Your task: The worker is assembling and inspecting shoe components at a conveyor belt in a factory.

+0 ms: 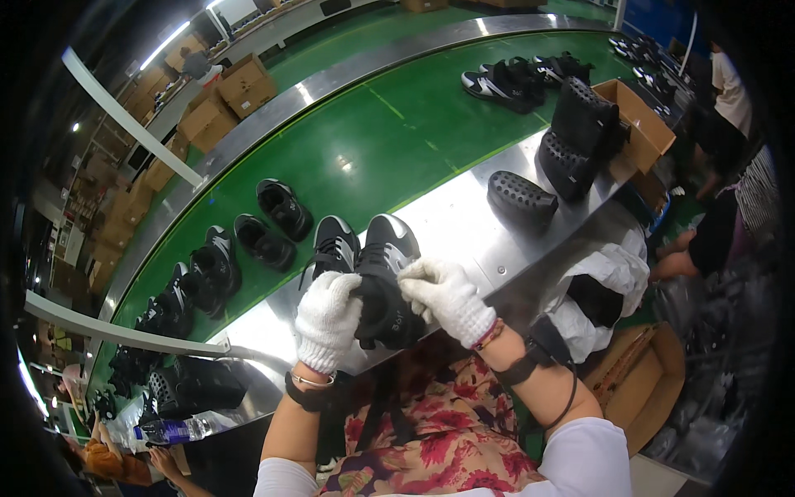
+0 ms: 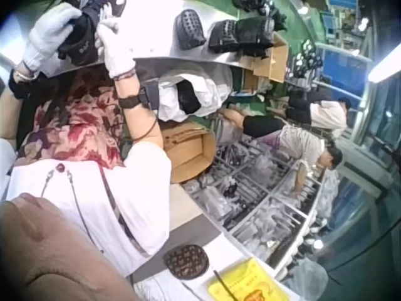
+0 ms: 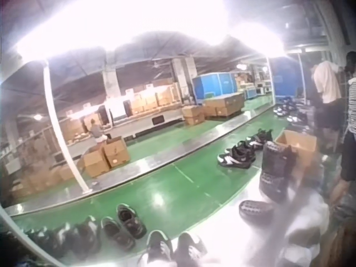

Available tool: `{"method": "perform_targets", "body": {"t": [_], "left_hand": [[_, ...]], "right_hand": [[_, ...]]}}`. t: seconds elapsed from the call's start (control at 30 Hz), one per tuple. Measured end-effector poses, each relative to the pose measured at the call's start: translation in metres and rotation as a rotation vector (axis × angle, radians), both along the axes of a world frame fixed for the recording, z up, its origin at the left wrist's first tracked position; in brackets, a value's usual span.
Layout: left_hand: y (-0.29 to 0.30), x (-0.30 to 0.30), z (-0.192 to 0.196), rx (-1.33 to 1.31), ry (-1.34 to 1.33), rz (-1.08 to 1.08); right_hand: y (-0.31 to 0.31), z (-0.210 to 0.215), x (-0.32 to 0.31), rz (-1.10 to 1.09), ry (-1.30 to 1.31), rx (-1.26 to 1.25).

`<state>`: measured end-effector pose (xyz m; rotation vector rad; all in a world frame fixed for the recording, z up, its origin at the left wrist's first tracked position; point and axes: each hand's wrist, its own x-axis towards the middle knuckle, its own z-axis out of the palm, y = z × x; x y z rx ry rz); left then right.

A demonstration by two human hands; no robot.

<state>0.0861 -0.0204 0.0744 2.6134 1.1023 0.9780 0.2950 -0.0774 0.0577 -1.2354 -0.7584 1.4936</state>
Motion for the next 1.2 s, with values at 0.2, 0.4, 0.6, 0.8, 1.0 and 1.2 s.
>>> {"method": "perform_targets", "body": {"t": [0.2,0.4,0.6,0.8,1.0,1.2], "left_hand": [[0.005,-0.003,-0.002,0.005,0.012,0.058],[0.004,-0.006,-0.010,-0.013,-0.064,0.008],[-0.058,-0.080,0.031,0.352,-0.286,0.192],[-0.106,-0.228,0.018,0.493,-0.170,1.062],[-0.111,-0.275,-0.007,0.072,-0.403,1.240],[-0.118,-0.280,-0.018,-0.012,-0.384,1.180]], "right_hand": [[0.006,0.000,0.001,0.141,-0.305,0.123],[0.017,0.011,-0.044,0.144,-1.292,0.555],[0.062,-0.005,0.030,0.260,-1.285,0.734],[0.060,0.083,-0.020,0.101,-1.248,0.872],[0.062,0.094,-0.268,0.758,-0.549,1.003],[0.078,0.089,-0.395,0.969,-0.869,0.975]]}}
